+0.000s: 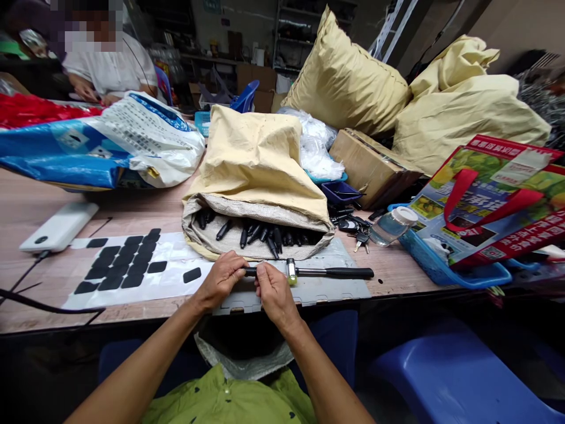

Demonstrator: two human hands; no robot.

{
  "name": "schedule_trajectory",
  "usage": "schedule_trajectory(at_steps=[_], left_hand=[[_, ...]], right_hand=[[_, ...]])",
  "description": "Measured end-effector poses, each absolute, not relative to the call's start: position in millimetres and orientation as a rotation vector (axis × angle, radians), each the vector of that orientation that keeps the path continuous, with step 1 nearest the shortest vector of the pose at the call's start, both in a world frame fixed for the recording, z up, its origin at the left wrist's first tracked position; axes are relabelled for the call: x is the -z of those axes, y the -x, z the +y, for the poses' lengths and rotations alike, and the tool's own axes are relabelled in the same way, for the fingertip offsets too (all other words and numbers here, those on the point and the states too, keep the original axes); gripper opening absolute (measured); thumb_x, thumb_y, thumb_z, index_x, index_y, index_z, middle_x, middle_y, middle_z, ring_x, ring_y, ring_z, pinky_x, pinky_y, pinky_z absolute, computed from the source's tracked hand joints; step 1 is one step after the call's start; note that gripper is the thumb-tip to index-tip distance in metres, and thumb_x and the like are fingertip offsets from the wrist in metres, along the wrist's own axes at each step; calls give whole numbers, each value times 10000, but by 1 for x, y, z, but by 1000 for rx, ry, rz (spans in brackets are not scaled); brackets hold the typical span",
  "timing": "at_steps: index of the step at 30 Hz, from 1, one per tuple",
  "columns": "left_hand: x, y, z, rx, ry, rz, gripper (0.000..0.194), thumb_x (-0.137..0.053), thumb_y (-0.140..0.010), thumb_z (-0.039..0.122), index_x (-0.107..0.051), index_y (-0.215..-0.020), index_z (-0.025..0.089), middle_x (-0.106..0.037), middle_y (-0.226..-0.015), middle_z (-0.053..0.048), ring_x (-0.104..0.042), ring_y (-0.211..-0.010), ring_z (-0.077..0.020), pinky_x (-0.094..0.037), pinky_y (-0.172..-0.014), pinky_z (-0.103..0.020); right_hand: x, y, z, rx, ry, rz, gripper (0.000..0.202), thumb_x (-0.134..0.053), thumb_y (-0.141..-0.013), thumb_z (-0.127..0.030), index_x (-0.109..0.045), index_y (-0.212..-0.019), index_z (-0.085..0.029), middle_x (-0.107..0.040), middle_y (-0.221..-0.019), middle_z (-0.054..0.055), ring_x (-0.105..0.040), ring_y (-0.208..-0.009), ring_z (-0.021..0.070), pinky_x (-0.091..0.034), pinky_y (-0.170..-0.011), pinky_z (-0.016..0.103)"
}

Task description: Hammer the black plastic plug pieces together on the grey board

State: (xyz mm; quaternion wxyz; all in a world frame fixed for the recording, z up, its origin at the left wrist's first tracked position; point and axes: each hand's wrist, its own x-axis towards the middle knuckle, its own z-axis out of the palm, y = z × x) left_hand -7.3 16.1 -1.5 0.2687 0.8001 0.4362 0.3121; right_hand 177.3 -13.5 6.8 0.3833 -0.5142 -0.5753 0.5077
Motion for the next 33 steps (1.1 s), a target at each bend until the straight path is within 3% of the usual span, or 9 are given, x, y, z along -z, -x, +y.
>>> schedule_trajectory(at_steps=[12,17,25,30,33], left_hand=[[-3,8,15,-843,-2093,1194,324,-401,-1006,367,-615,-825,206,-623,-823,-43,-534,-889,-237,-378,-829,-392],[-2,7,15,-854,-2138,1166,322,-401,-1011,344,-628,-830,205,-647,-826,-45,-536,-875,-234,-371,-825,-398],[0,5,15,-770,-2253,1141,318,-427,-1010,356,-655,-845,208,-676,-827,-50,-531,-884,-247,-341,-835,-415],[-6,5,12,-822,-2224,1124,320,-423,-1015,347,-655,-846,205,-658,-795,-43,-532,-859,-238,-348,-833,-414],[-15,7,-8,-870,-2181,1127,311,-432,-1023,361,-649,-866,202,-642,-803,-46,-541,-849,-232,-366,-813,-396]], right_hand=[[-9,-178,-12,-1426,1222,-1286,623,-384,-943,-773,-594,-910,-186,-568,-701,3,-466,-475,102,-362,-391,227],[-6,-176,-16,-1267,1250,-1416,431,-538,-962,-618,-608,-1134,-229,-569,-681,-30,-475,-491,109,-380,-444,226],[-4,-172,-18,-892,1225,-1569,208,-552,-989,-392,-633,-958,-203,-635,-866,28,-573,-783,165,-460,-703,282],[-3,-176,-22,-976,1196,-1524,235,-573,-981,-432,-637,-958,-206,-605,-816,13,-544,-705,149,-445,-644,274],[0,-185,-28,-1106,1100,-1453,304,-577,-979,-471,-639,-1141,-221,-591,-889,27,-537,-701,144,-442,-596,267]])
